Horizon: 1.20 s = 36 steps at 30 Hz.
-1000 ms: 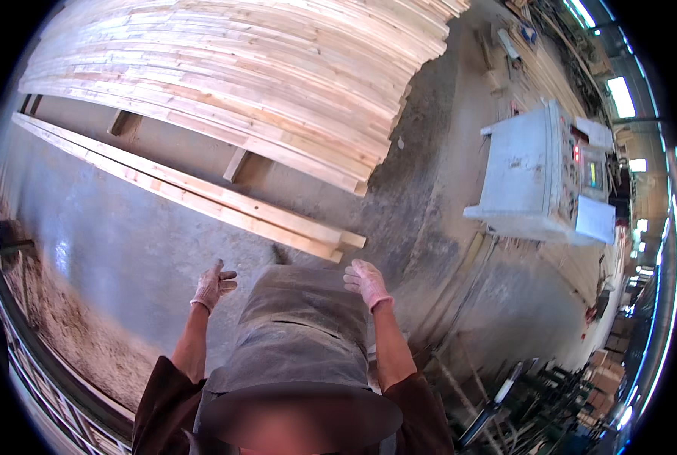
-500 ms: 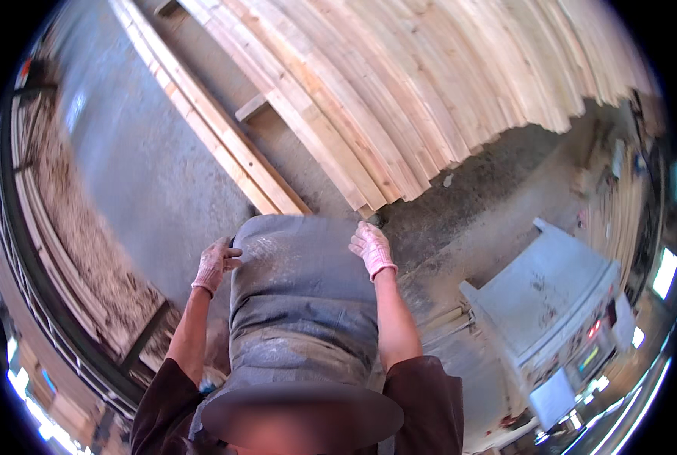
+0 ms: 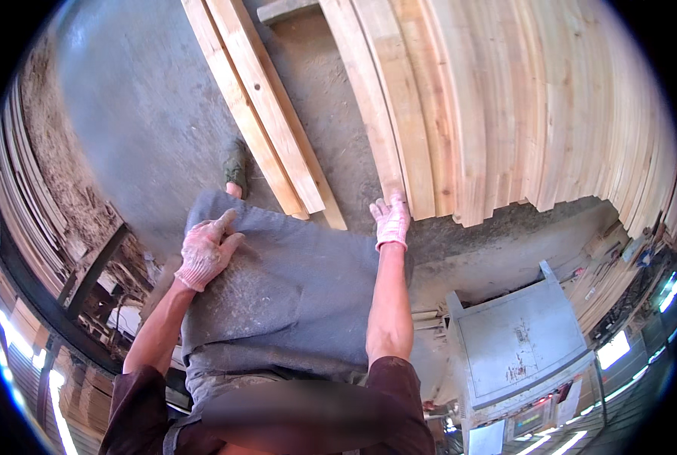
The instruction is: The person handles and organizes wooden planks in a workshop. They pick up planks from a stack, place them onto a metal rack, and use a brush to sweep sawdust off the wood. The person also moves a large wooden panel and stacks smaller planks on the floor.
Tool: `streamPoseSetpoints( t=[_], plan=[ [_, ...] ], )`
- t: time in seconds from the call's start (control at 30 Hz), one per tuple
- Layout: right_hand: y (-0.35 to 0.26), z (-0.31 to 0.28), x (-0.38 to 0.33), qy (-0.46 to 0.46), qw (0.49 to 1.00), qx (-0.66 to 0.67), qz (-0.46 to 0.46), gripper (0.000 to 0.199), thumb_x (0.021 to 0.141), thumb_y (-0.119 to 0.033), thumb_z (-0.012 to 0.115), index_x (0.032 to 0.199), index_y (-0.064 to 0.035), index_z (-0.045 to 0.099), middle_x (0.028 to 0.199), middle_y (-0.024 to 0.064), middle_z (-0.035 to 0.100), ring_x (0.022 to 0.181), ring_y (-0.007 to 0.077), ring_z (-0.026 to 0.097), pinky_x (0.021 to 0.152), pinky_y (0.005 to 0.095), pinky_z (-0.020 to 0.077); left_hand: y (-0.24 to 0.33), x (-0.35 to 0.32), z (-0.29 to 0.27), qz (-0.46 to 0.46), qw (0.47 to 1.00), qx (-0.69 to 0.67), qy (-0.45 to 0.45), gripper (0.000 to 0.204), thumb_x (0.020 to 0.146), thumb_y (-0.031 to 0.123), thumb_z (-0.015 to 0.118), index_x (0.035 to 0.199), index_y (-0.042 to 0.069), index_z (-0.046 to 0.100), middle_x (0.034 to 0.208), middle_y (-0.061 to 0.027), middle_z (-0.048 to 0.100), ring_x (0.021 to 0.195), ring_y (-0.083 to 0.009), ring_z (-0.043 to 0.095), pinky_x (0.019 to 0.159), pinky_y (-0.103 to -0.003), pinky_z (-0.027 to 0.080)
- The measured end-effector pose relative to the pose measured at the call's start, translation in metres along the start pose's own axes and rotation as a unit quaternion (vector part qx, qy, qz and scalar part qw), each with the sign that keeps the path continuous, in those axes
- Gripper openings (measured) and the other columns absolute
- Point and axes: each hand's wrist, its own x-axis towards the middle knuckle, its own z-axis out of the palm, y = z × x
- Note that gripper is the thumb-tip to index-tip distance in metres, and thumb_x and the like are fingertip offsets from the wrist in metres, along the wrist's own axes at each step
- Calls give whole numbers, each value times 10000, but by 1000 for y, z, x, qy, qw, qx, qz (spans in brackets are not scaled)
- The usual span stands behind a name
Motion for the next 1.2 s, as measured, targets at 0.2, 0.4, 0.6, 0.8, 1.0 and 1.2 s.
streamPoseSetpoints(
  t=[0.2,0.4,0.6,0.8,1.0,1.2],
  plan=[
    [3,3,4,23,999,7,-32,813,908,-444,792,1542,-118,403,1546,167,367,1334,447,500,1020,602,505,-22,1,-11,-17,1000,-11,19,448,870,205,757,1286,58,677,866,-92,735,874,-313,712,810,-412,553],
    [0,-30,13,-8,999,42,5,559,891,-419,810,1352,-189,591,1265,94,606,1061,366,622,869,570,569,-15,4,-13,2,1000,-4,14,436,883,228,750,1289,87,682,892,-96,743,887,-314,714,823,-428,554],
    [7,-5,-15,-11,996,-67,-60,467,921,-398,783,1235,-98,613,946,91,647,738,243,668,664,468,626,-4,-4,8,13,999,33,19,419,869,234,765,1251,88,675,872,-125,742,867,-344,713,807,-443,551],
    [9,-26,-16,33,997,-54,-50,494,869,-380,849,1212,-94,638,939,78,682,666,231,666,570,420,639,5,-5,12,16,999,39,29,393,868,225,766,1216,57,696,875,-139,740,879,-346,717,823,-440,556],
    [17,-53,3,32,992,-114,-48,541,876,-480,819,1187,-77,634,863,77,673,679,230,671,545,417,579,9,-1,13,4,1000,15,17,395,868,210,767,1226,57,701,881,-133,739,882,-335,716,823,-431,557],
    [-6,-60,7,183,833,-502,-146,539,897,-523,779,1039,-6,725,724,59,680,667,275,661,654,426,594,-9,2,3,-6,1000,-7,25,399,868,168,764,1243,49,697,864,-119,727,864,-317,709,820,-411,555]
  ],
)
